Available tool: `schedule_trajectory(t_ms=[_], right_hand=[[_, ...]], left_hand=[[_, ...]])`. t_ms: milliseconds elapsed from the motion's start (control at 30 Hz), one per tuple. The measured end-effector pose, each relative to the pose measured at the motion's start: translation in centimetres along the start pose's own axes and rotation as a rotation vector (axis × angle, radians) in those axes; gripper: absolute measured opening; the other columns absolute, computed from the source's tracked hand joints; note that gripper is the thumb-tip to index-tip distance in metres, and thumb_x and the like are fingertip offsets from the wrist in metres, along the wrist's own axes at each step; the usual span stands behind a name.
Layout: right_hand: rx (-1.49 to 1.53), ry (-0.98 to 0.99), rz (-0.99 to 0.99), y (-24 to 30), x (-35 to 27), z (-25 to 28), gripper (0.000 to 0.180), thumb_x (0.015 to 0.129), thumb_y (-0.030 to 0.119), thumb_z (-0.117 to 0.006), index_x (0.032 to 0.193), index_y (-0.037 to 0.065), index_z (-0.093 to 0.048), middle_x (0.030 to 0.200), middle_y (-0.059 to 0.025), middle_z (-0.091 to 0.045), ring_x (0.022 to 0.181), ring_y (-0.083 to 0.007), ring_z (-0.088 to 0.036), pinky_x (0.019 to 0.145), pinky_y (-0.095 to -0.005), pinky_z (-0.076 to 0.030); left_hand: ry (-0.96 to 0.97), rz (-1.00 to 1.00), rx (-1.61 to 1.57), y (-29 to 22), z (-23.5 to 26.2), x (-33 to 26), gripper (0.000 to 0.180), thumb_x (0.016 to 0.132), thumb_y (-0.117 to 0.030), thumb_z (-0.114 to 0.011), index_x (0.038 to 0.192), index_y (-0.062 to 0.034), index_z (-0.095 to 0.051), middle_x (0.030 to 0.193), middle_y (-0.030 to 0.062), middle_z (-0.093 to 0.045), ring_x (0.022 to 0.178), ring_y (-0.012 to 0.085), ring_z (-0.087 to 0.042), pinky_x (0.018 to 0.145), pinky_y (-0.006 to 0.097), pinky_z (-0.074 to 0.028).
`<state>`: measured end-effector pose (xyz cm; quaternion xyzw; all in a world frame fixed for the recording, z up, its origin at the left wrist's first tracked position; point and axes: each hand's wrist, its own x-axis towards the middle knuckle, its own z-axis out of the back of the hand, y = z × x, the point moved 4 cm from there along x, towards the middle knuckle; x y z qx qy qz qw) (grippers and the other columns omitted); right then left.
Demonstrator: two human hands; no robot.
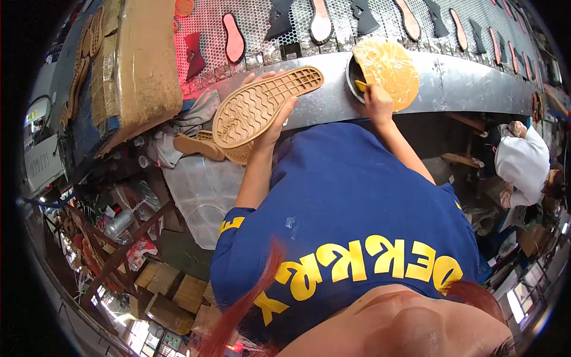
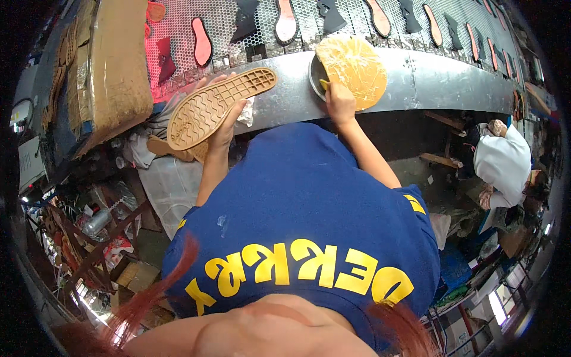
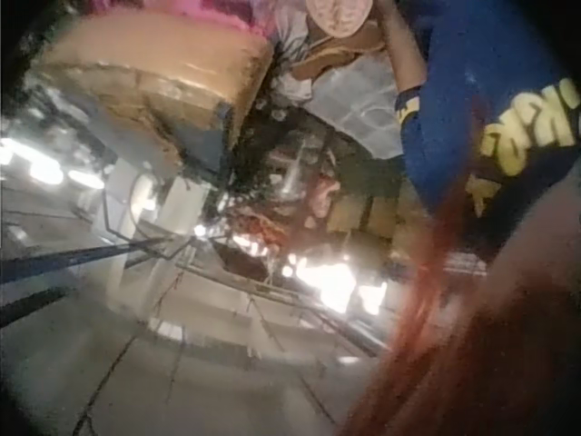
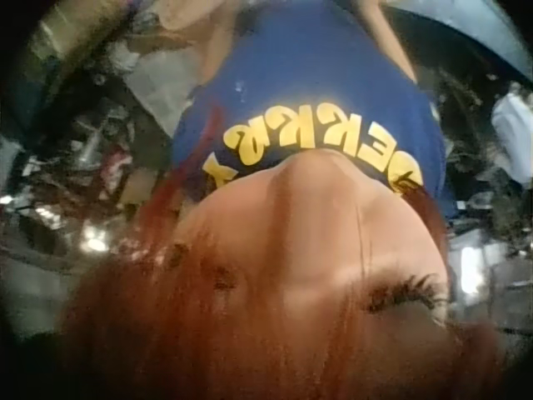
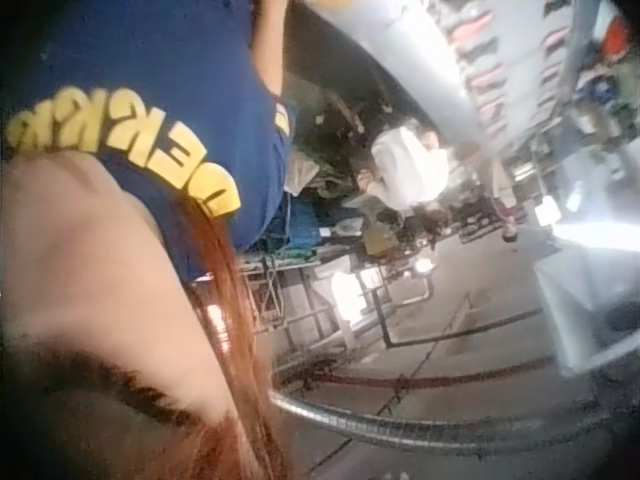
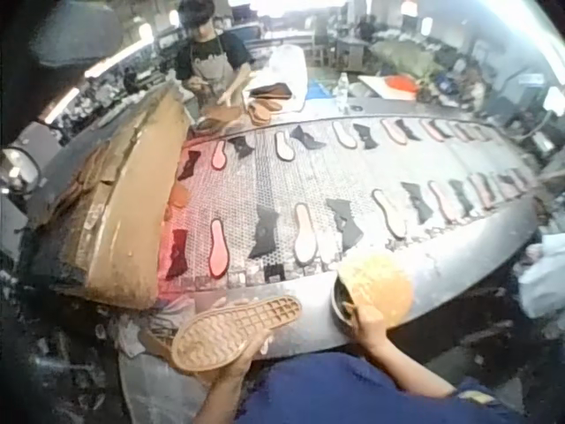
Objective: The person repeatedly picks up brown shoe soles from a pile, applies a yellow substance to the textured bottom using a yellow scraper, and places the soles onto a moving conveyor belt. The process is continuous and repetitive throughout the clip.
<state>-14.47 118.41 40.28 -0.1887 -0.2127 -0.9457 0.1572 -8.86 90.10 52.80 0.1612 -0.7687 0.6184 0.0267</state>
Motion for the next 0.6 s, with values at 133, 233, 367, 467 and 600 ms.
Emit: schedule_trajectory(t_ms=[133,233,367,467,600], right_hand=[[0.249,-0.001,-0.151,0.3,1.0,1.4,0.01,0.083,0.011,-0.064,0.091,0.005,-0.065,0.074,-0.011,-0.061,0.063,-0.0255,-0.061,0.058,-0.0353,-0.049],[0.473,0.094,-0.395,-0.2,1.5,0.5,0.019,0.092,0.018,-0.059,0.1,0.004,-0.068,0.075,-0.008,-0.059,0.06,-0.0154,-0.055,0.059,-0.0282,-0.046],[1.086,-0.016,-0.731,-3.5,1.5,-2.9,0.035,0.101,0.029,-0.044,0.097,0.0,-0.063,0.095,-0.0072,-0.061,0.068,-0.0127,-0.058,0.064,-0.0262,-0.048],[1.369,-0.199,-0.601,0.0,4.1,1.1,0.03,0.102,0.029,-0.04,0.106,0.002,-0.053,0.102,-0.0119,-0.057,0.079,-0.0195,-0.061,0.071,-0.0312,-0.05],[1.164,-0.19,-0.213,4.4,6.8,6.7,0.041,0.1,0.039,-0.042,0.112,0.001,-0.051,0.112,-0.0173,-0.056,0.095,-0.0254,-0.061,0.09,-0.0375,-0.047]], left_hand=[[-0.069,-0.005,-0.049,-0.8,-0.4,-0.3,0.081,0.075,0.008,-0.07,0.137,-0.0082,-0.019,0.13,0.0141,-0.044,0.128,0.0254,-0.044,0.108,0.039,-0.038],[-0.054,-0.085,-0.023,-1.5,-0.8,-0.6,0.078,0.075,0.009,-0.069,0.135,-0.0089,-0.021,0.129,0.0146,-0.044,0.127,0.0261,-0.044,0.108,0.04,-0.039],[-0.051,-0.12,0.005,-2.8,-1.7,-0.5,0.077,0.075,0.009,-0.069,0.134,-0.0096,-0.023,0.129,0.015,-0.044,0.127,0.0272,-0.044,0.107,0.04,-0.04],[-0.06,-0.124,0.032,-3.3,-1.7,-0.6,0.076,0.074,0.009,-0.069,0.133,-0.0097,-0.024,0.129,0.015,-0.043,0.127,0.0279,-0.044,0.107,0.04,-0.04],[-0.02,-0.164,0.124,-4.1,-2.0,-0.4,0.078,0.073,0.007,-0.071,0.133,-0.0104,-0.025,0.131,0.0154,-0.041,0.128,0.0295,-0.043,0.106,0.041,-0.041]])
